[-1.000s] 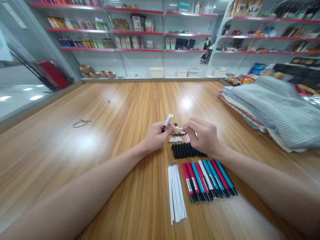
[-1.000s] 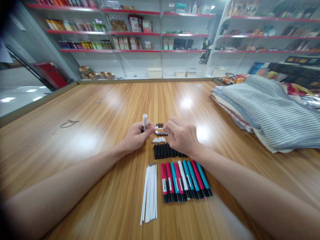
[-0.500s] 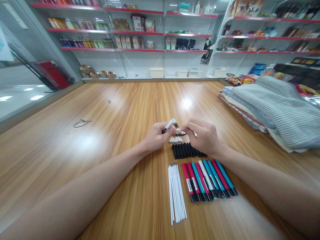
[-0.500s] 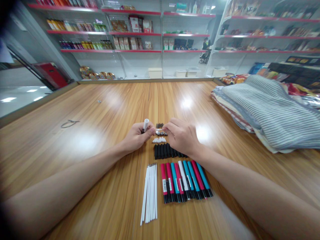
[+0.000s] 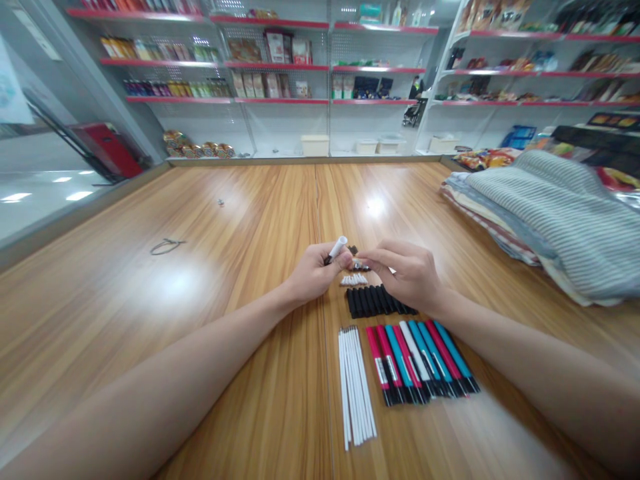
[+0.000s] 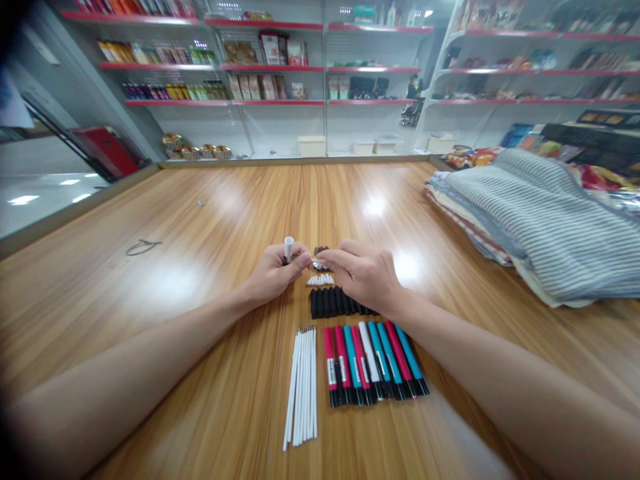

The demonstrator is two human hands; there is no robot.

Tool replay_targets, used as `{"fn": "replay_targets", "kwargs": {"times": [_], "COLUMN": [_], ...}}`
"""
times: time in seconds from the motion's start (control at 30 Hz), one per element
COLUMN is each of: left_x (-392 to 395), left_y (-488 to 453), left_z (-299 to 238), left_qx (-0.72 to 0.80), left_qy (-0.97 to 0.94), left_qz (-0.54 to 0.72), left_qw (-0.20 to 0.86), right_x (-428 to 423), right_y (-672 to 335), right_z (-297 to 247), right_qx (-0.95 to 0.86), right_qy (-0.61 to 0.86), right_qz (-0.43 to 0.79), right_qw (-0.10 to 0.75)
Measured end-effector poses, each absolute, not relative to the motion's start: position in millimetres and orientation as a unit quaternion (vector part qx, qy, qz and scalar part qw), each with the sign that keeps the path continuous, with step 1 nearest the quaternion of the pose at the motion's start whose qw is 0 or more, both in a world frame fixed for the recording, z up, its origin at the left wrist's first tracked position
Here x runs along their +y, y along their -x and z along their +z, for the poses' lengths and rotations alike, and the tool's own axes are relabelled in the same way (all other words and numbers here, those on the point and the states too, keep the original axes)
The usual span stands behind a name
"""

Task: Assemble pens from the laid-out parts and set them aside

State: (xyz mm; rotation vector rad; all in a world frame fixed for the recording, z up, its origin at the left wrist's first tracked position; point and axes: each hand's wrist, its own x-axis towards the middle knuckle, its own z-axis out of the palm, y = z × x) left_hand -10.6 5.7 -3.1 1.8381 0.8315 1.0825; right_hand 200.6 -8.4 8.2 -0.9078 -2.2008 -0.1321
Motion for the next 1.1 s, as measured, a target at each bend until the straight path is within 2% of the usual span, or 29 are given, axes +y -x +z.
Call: {"fn": "replay_targets", "kwargs": {"times": [0.4, 0.7, 0.9, 1.1], "left_x": [5, 25, 26, 24], "left_y": [8, 25, 27, 28], "left_z": [-2, 0, -3, -3], "left_qx": [0.338, 0.464, 0.478, 0.491], "left_qy": [-0.742, -0.739, -0.754, -0.785], "left_qz": [0.434, 0.416, 0.383, 0.346], "left_qw": [0.383, 0.256, 0.237, 0.155], "right_x": [-8, -5, -4, -3], "right_y": [-199, -201, -201, -201], "right_z": [5, 4, 7, 7], "right_qx": [-0.834, -0.79, -0.769, -0.762], "right_qy": [0.367, 0.401, 0.41, 0.411], "right_qz": [-0.074, -0.073, -0.067, -0.083], "right_qw": [0.405, 0.457, 0.486, 0.494]}}
